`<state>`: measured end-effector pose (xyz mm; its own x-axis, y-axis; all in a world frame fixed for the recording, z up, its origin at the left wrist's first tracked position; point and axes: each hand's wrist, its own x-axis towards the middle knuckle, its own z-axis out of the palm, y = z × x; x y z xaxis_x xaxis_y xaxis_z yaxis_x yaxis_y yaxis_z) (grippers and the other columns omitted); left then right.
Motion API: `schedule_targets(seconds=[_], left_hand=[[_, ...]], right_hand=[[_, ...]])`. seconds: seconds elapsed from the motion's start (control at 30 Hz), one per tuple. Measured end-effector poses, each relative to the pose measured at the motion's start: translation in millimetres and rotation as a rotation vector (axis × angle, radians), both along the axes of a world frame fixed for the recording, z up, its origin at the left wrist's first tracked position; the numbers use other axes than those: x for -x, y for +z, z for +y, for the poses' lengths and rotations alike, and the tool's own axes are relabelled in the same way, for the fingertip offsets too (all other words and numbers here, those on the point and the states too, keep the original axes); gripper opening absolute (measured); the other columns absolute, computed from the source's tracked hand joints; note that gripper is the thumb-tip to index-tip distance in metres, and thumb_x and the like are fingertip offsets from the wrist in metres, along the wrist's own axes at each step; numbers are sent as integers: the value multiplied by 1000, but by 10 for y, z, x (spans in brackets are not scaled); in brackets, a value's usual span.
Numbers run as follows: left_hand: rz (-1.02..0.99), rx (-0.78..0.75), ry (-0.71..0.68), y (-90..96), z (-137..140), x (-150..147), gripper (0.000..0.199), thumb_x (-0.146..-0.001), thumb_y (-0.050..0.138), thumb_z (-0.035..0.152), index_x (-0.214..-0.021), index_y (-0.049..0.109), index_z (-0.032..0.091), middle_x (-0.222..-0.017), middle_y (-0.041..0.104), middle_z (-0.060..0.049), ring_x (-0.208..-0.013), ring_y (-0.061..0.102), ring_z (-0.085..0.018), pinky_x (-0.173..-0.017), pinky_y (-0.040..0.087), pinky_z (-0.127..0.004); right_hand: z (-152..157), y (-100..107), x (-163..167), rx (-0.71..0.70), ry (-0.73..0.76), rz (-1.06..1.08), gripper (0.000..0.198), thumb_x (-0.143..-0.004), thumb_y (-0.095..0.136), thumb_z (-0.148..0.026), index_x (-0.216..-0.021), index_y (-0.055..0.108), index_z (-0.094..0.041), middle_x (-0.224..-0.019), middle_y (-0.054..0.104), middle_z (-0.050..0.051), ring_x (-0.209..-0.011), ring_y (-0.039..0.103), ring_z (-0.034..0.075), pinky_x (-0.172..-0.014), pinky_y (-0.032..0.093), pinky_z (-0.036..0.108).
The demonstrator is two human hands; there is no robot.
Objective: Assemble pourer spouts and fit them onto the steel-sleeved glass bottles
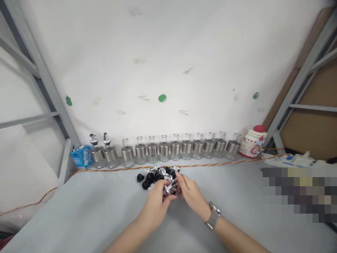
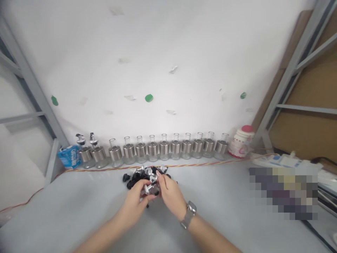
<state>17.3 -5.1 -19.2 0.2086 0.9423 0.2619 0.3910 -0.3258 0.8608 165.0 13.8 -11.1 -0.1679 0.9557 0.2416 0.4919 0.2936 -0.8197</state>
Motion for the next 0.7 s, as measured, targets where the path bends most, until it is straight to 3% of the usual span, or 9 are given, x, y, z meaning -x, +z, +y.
schedule_targets(seconds=[0.1,0.2,0.43,0.53,0.7], left_hand=[[69,-37,62,-50,22,15,31,-71,52,15,-102,50,19,-101,56,-7,-91,54,-20,-78,45,-34],[134,-89,86,-107,46,34,45,-71,46,10,-115,44,20,-108,54,-8,-99,52,-20,-84,43,-36],[117,-117,15,-62,4,22,45,-77,44,20,-122,39,24,-108,51,-8,-97,52,-20,-79,47,-36],[102,-111,23,-43,-32,-3,46,-78,44,22,-124,37,24,-109,50,-7,-98,51,-19,-80,47,-35],[114,-83,77,-80,-40,-54,43,-78,44,23,-120,41,21,-106,51,-8,-99,50,-21,-82,44,-36]], right_hand=[[-53,26,2,-107,47,-73,41,-82,41,-47,-112,49,-19,-91,61,5,-79,56,18,-69,42,27],[-87,27,37,-127,116,-113,42,-79,48,-44,-113,50,-19,-103,59,7,-90,54,20,-79,40,30],[-62,25,95,-45,148,86,33,-88,30,-37,-94,56,-17,-84,62,4,-76,56,15,-69,42,24],[-65,20,108,-91,96,34,32,-88,32,-37,-89,57,-17,-84,63,4,-77,57,15,-71,41,24],[-36,-55,120,-126,21,-196,41,-90,24,-36,-73,56,-18,-67,62,3,-62,57,14,-57,40,22]])
